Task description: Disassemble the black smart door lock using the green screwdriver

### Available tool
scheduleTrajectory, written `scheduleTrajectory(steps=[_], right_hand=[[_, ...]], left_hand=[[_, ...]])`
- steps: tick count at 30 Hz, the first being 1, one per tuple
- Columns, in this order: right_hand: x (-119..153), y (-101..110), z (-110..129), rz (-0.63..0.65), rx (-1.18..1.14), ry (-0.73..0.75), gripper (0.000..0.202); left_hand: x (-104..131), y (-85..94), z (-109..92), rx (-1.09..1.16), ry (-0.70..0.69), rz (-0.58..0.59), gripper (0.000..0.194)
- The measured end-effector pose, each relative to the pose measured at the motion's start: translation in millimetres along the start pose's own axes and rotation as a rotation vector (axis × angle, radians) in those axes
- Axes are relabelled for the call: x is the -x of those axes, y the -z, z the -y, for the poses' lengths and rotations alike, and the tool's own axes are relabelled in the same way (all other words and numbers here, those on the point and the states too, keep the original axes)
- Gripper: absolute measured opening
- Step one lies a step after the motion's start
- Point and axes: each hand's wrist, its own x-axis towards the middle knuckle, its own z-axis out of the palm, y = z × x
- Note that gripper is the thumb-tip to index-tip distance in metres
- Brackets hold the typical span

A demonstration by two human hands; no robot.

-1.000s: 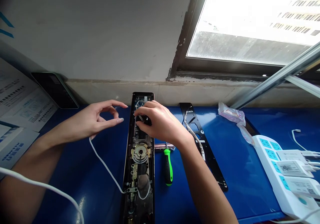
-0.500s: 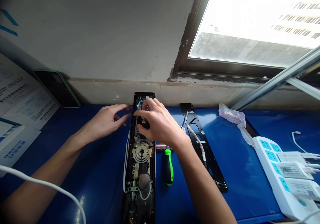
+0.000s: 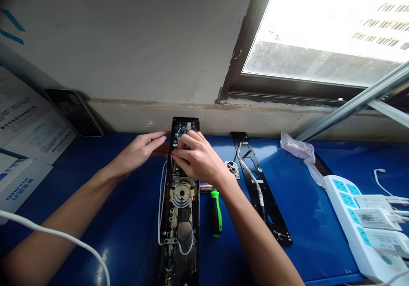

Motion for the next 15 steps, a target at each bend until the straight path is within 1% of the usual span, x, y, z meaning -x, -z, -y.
scheduleTrajectory(steps=[4, 6, 8, 11, 13, 15], right_hand=[[0.3, 2.2, 2.9, -0.033, -0.016, 0.046, 0.021], [-1.0, 3.4, 7.1, -0.044, -0.029, 0.066, 0.021], [-3.2, 3.6, 12.7, -0.034, -0.041, 0.088, 0.021], [-6.7, 1.2, 21.8, 0.025, -0.055, 0.111, 0.024], [-8.5, -1.5, 26.8, 0.072, -0.056, 0.096, 0.027], [-9.6, -3.0, 30.3, 0.103, -0.053, 0.065, 0.031]], left_hand=[[0.2, 1.5, -1.3, -0.007, 0.011, -0.004, 0.045], [0.0, 4.5, -2.0, -0.022, 0.017, -0.037, 0.046], [-0.5, 9.4, -2.6, -0.048, 0.027, -0.124, 0.047], [-1.9, 18.1, -2.2, -0.120, 0.003, -0.328, 0.045], [-2.4, 22.1, -1.0, -0.206, -0.067, -0.448, 0.041], [-1.9, 22.8, -0.3, -0.308, -0.160, -0.496, 0.036]])
